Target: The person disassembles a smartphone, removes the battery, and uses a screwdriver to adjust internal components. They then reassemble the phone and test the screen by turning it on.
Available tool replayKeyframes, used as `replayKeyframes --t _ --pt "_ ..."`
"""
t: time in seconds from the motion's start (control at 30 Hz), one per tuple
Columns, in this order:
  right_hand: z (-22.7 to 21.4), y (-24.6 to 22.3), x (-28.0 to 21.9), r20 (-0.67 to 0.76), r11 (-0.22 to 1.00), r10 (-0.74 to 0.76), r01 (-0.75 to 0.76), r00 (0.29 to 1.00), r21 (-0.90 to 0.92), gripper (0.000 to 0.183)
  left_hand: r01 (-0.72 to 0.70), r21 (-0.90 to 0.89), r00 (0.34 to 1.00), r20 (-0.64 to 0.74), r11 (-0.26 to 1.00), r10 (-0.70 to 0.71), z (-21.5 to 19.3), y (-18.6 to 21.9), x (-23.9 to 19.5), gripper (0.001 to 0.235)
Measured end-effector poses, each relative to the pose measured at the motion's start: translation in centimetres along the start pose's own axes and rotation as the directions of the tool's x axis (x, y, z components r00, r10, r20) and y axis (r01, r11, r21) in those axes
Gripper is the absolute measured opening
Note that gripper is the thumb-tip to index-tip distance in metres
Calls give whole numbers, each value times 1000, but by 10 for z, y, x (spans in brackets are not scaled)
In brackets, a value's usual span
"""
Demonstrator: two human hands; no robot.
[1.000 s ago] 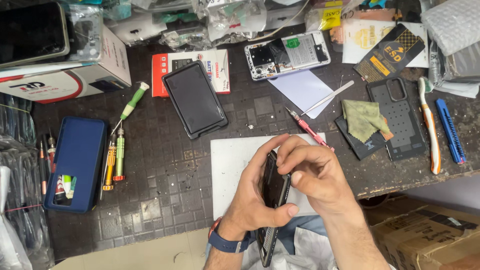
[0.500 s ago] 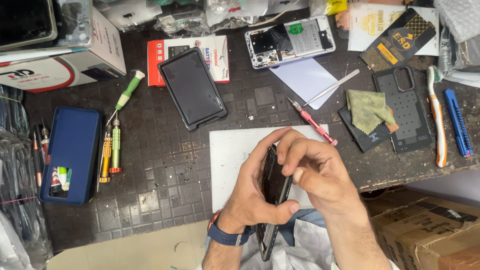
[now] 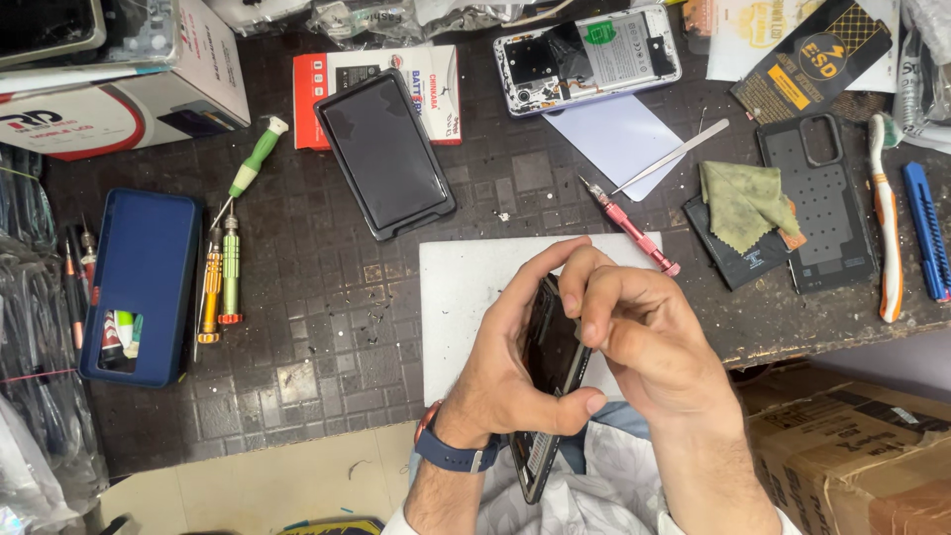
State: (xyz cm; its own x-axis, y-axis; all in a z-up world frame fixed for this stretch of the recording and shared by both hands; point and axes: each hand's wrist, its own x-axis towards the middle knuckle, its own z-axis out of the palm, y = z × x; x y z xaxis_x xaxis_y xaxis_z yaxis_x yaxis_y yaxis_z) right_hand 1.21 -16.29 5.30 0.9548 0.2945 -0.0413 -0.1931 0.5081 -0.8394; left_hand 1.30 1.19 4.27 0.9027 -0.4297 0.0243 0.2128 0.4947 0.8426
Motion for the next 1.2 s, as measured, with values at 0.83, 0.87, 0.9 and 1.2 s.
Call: replayKeyframes --t 0.83,0.87,0.9,1.2 --pt "-14 -54 11 508 628 -90 445 856 -638 25 59 -180 975 222 982 -18 -1 7 7 124" --pt "-15 -57 10 495 613 -143 469 857 -636 25 3 -214 969 242 977 50 -1 5 9 123" --pt "-16 -60 6 480 600 -193 490 856 -633 25 42 -262 981 196 964 11 -3 3 8 121" --pt "4 -21 -41 -101 586 -669 439 737 -681 31 -49 -603 998 -53 796 22 -12 -5 14 126"
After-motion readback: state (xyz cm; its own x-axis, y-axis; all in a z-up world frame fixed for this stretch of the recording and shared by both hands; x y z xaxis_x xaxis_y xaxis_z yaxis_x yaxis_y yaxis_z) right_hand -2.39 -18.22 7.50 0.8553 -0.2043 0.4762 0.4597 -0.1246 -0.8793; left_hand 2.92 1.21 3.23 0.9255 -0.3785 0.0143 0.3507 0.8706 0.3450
